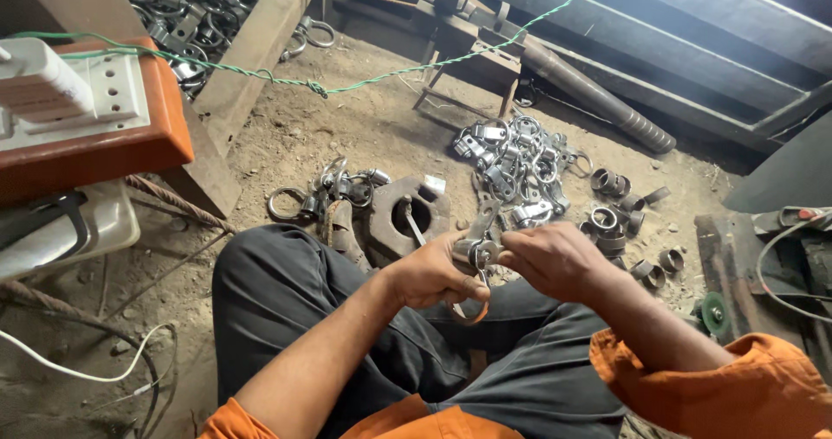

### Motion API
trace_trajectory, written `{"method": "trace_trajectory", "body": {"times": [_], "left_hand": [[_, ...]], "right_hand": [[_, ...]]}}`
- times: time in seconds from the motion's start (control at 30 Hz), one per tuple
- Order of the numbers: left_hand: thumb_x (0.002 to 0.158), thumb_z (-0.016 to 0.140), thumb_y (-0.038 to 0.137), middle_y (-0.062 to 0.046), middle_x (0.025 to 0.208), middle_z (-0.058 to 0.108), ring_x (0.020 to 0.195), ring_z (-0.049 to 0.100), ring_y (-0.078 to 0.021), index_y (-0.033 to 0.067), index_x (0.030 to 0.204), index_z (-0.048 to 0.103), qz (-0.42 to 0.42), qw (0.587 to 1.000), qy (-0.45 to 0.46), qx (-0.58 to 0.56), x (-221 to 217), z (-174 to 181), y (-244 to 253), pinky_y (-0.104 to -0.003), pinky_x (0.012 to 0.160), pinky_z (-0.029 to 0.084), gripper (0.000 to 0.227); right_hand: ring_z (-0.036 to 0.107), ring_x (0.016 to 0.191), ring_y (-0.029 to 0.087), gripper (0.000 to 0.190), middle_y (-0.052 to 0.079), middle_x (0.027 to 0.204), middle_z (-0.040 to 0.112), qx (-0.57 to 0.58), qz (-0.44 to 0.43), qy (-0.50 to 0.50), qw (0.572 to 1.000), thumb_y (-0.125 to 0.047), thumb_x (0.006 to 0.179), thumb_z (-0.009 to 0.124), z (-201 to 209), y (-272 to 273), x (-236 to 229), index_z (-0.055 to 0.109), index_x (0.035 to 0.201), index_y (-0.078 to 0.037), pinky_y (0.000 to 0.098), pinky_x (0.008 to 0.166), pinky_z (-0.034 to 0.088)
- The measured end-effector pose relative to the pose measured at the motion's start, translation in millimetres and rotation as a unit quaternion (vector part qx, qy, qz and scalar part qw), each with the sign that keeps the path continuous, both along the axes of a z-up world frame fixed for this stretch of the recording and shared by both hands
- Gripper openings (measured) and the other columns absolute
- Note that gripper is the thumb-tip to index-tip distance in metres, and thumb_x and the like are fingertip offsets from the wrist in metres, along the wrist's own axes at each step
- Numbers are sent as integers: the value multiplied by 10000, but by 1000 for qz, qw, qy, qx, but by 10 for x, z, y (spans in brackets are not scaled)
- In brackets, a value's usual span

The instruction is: The person sits on the floor and assembles metal hardware components by hand. They pick up a metal ring and a flat metal piece, fit them together, and use a wrench to tighten the assembly. The person repeats this process with additional components from a pile on the floor.

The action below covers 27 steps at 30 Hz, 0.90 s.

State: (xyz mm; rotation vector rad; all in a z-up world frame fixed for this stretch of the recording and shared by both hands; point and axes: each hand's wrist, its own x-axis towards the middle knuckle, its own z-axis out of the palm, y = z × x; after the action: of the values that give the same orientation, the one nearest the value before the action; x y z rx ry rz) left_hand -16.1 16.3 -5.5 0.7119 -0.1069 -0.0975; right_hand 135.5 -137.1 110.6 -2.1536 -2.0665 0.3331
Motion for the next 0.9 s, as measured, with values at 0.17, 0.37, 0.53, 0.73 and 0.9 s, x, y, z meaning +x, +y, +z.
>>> {"method": "trace_trajectory", "body": {"times": [0.17,0.37,0.53,0.73,0.9], "left_hand": [[751,855,-62,-25,846,659,630,583,-74,9,1151,598,69,992,-38,101,4,-4,-7,-244,509,444,481],[736,859,14,5,967,706,863,697,-96,55,1198,566,50,987,-59,140,-12,88,-68,-284,782,590,549],[765,914,30,-21,1023,707,952,683,-104,18,1212,571,163,956,-94,225,56,41,-224,-309,840,589,564],[682,954,130,-18,1008,740,940,731,-103,66,1204,586,244,897,-20,368,-10,209,-184,-296,819,609,641],[679,970,147,-26,990,734,939,712,-118,43,1202,591,284,874,-47,391,-38,181,-151,-306,793,601,655]], "right_hand": [[564,568,394,307,164,609,518,29,-81,100,991,-295,1019,533,-231,-130,-74,544,827,-56,484,547,421],[549,553,379,391,185,598,520,18,-116,121,986,-355,1036,497,-402,-385,-40,562,805,-47,472,538,417],[505,518,260,409,109,585,525,50,-174,274,944,-327,1051,458,-545,-462,-136,562,799,-22,411,515,430],[432,517,168,436,53,561,456,41,-212,303,928,-326,1059,453,-629,-419,-209,600,783,-23,365,504,383],[389,486,106,420,-3,552,452,51,-275,439,854,-316,1060,472,-755,-386,-305,629,796,-29,310,447,309]]}}
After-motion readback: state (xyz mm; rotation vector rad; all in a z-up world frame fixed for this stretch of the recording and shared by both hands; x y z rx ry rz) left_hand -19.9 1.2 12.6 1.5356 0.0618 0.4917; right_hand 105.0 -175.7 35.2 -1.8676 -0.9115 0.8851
